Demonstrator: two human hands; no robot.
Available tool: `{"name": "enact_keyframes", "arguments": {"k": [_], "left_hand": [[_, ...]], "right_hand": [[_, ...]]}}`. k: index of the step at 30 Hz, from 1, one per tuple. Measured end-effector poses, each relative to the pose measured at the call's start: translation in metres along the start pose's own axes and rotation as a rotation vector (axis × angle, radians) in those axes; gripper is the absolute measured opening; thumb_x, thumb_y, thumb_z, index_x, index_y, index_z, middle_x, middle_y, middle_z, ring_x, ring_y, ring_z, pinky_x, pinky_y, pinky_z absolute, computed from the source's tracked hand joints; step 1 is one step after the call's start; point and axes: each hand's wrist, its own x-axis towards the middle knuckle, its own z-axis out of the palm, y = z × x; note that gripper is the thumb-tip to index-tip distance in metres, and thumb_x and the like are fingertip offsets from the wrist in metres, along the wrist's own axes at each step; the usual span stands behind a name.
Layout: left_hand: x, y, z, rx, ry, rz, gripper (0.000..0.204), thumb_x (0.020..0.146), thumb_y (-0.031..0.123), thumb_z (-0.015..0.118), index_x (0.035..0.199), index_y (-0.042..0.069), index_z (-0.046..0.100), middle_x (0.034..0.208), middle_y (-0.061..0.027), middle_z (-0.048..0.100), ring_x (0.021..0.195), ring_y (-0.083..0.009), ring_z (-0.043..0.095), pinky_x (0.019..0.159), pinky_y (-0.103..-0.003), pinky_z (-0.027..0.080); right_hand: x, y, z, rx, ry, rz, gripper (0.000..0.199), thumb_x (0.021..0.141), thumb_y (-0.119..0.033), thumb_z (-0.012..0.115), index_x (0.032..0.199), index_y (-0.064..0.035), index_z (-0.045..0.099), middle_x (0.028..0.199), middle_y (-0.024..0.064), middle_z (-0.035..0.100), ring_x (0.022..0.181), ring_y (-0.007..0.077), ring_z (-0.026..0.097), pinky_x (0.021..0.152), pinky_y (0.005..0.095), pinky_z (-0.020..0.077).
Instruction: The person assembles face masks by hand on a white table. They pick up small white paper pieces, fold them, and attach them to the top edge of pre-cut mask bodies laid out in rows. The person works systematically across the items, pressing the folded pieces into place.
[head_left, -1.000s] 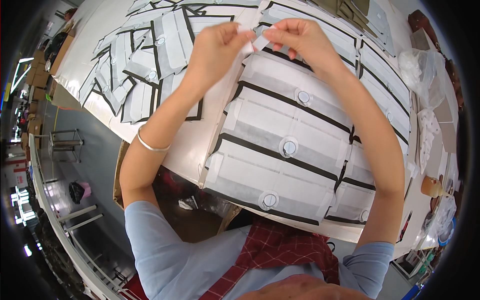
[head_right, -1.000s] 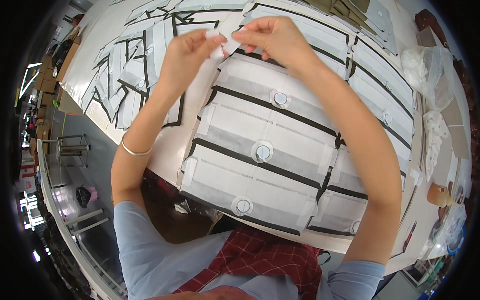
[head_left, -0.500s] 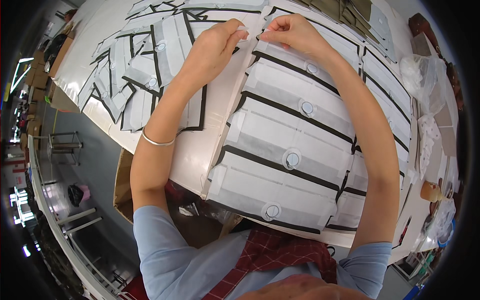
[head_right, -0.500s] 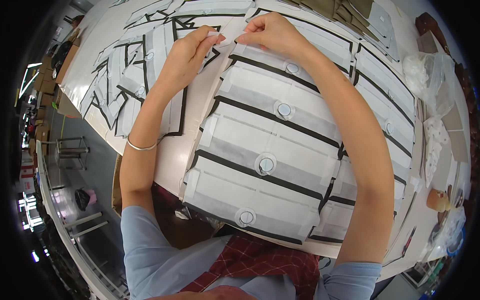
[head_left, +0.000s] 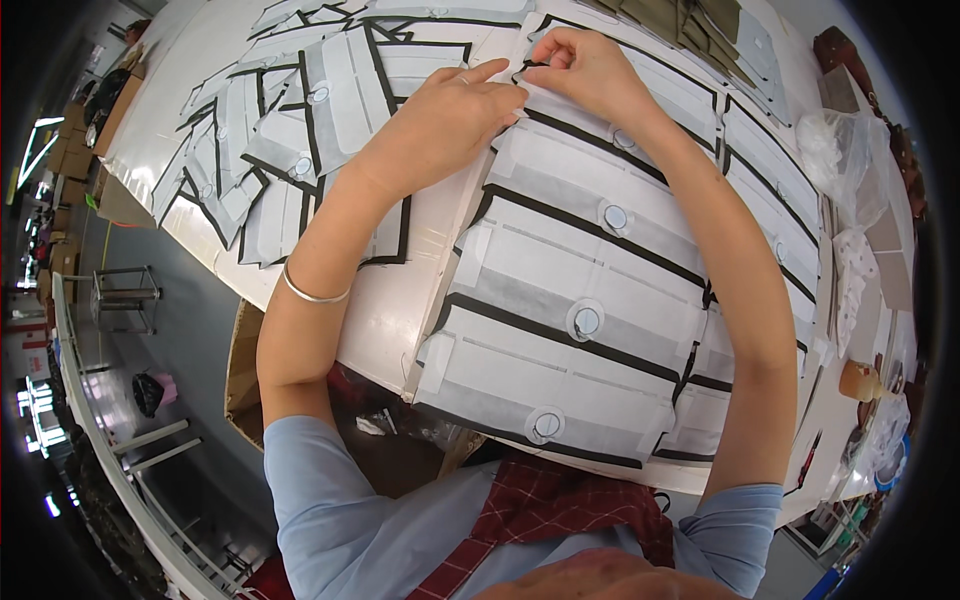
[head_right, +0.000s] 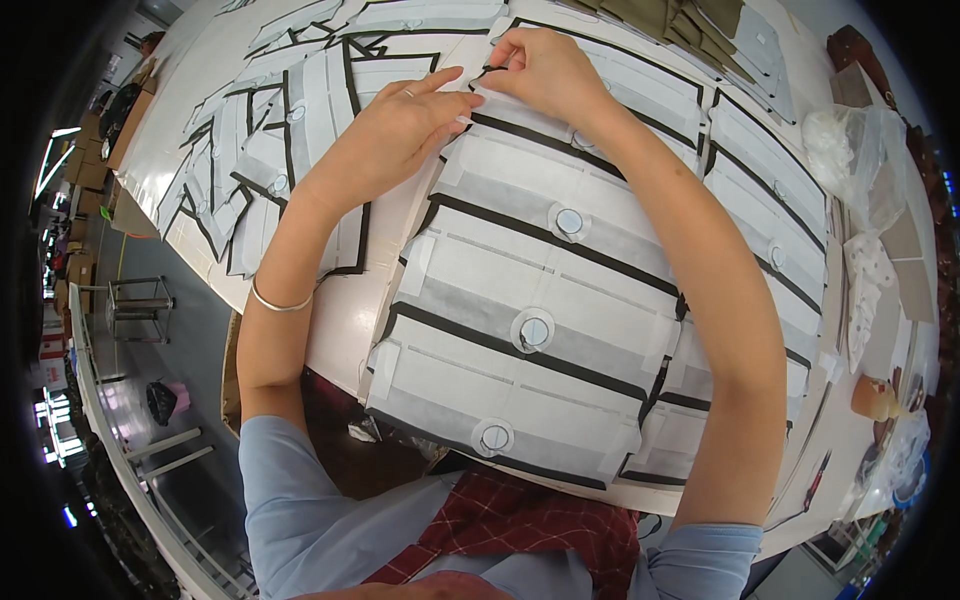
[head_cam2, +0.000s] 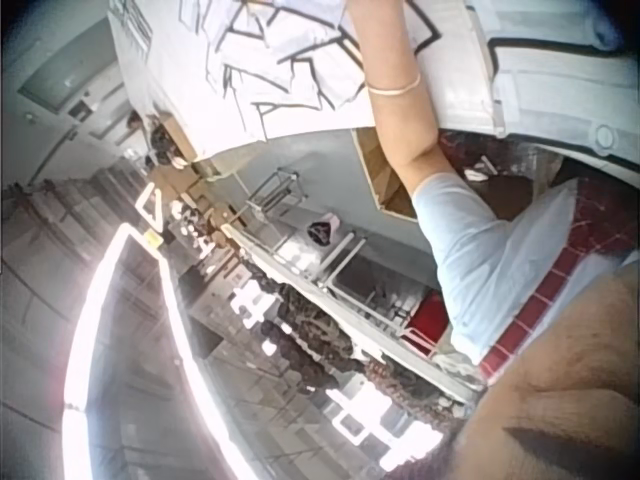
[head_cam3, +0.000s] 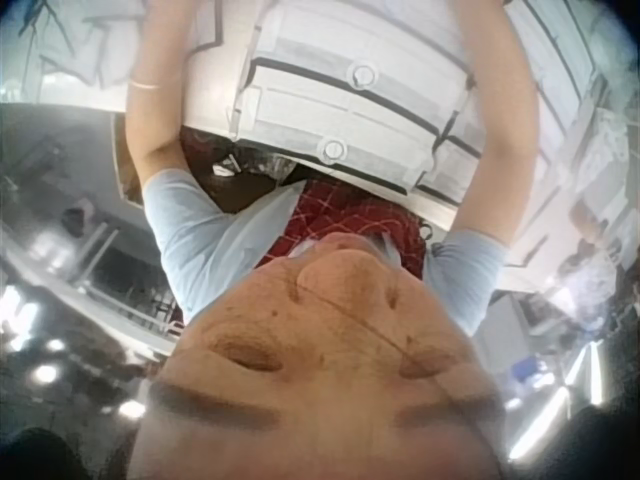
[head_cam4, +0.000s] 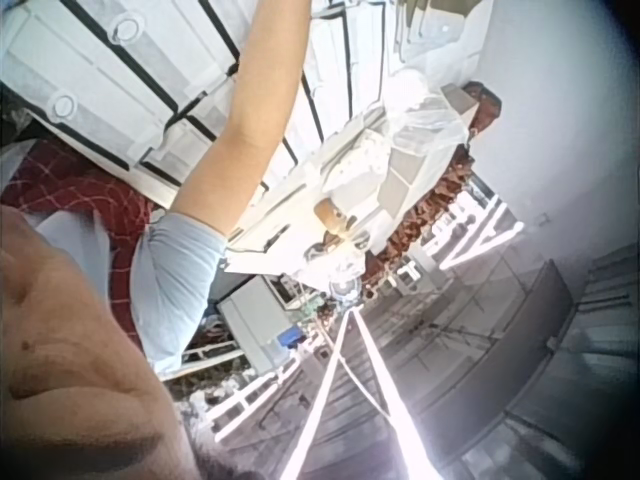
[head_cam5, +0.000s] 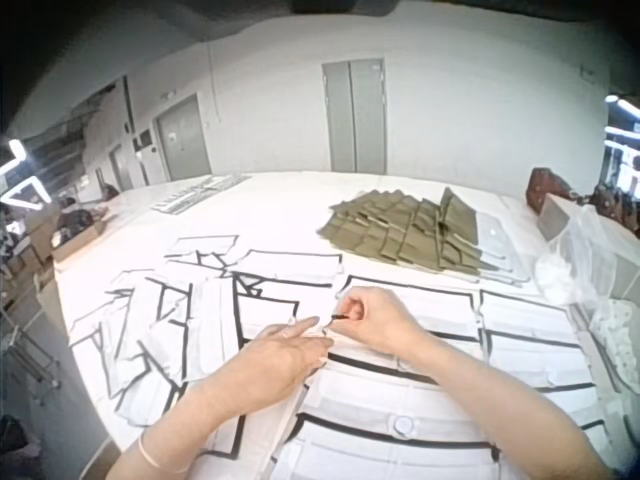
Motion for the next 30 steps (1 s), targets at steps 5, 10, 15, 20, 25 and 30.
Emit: {"name": "enact_keyframes", "arguments": {"k": [5, 10, 15, 20, 25, 30], "left_hand": [[0.001, 0.001, -0.001, 0.023, -0.026, 0.006, 0.027, 0.103, 0.017, 0.052, 0.118, -0.001, 0.065, 0.115, -0.0119, 0.072, 0.139, -0.0272, 0.046, 0.11, -0.046, 0.037], [0.002, -0.001, 0.012, -0.033, 0.047, -0.043, 0.031, 0.104, 0.017, 0.05, 0.128, -0.001, 0.057, 0.129, -0.0167, 0.064, 0.141, -0.0319, 0.044, 0.11, -0.048, 0.037], [0.005, 0.003, 0.021, -0.125, 0.064, -0.084, 0.031, 0.106, 0.017, 0.046, 0.129, -0.001, 0.054, 0.137, -0.0215, 0.058, 0.143, -0.0373, 0.038, 0.112, -0.05, 0.037], [0.011, 0.005, 0.018, -0.442, 0.024, -0.368, 0.027, 0.107, 0.02, 0.047, 0.119, -0.001, 0.059, 0.121, -0.0141, 0.068, 0.111, -0.0224, 0.061, 0.094, -0.033, 0.047], [0.013, -0.006, 0.012, -0.661, 0.218, -0.52, 0.027, 0.101, 0.026, 0.062, 0.089, 0.002, 0.064, 0.092, -0.0043, 0.074, 0.076, -0.0073, 0.058, 0.073, -0.021, 0.047], [0.013, 0.003, 0.007, -0.889, 0.341, -0.617, 0.027, 0.089, 0.024, 0.077, 0.082, 0.0, 0.067, 0.068, -0.0025, 0.069, 0.062, -0.0059, 0.061, 0.059, -0.024, 0.047]], "right_hand": [[-0.01, 0.007, -0.01, -0.269, -0.02, -0.398, 0.017, 0.088, -0.015, 0.067, 0.103, -0.0085, 0.072, 0.088, 0.0014, 0.065, 0.076, 0.0205, 0.062, 0.068, 0.034, 0.05], [-0.018, -0.001, -0.015, -0.468, -0.1, -0.46, 0.025, 0.091, -0.009, 0.058, 0.111, -0.0111, 0.073, 0.101, 0.0033, 0.066, 0.085, 0.0291, 0.066, 0.074, 0.0402, 0.0539], [-0.023, 0.004, -0.017, -0.449, -0.11, -0.478, 0.033, 0.088, -0.001, 0.054, 0.115, -0.0103, 0.072, 0.104, 0.006, 0.064, 0.085, 0.0299, 0.066, 0.075, 0.0409, 0.0538], [-0.024, 0.003, -0.012, -0.44, -0.089, -0.449, 0.037, 0.088, 0.004, 0.053, 0.119, -0.0074, 0.069, 0.102, 0.0082, 0.062, 0.083, 0.0312, 0.063, 0.073, 0.0401, 0.0512], [-0.019, 0.012, -0.008, -0.345, -0.038, -0.445, 0.031, 0.093, -0.002, 0.053, 0.12, -0.0061, 0.068, 0.103, 0.0069, 0.064, 0.081, 0.027, 0.063, 0.072, 0.0357, 0.051], [-0.026, -0.013, -0.023, 0.414, -0.195, 0.08, 0.024, 0.095, -0.024, 0.067, 0.111, -0.0068, 0.072, 0.093, 0.0008, 0.068, 0.079, 0.0085, 0.061, 0.059, 0.0225, 0.0448]]}}
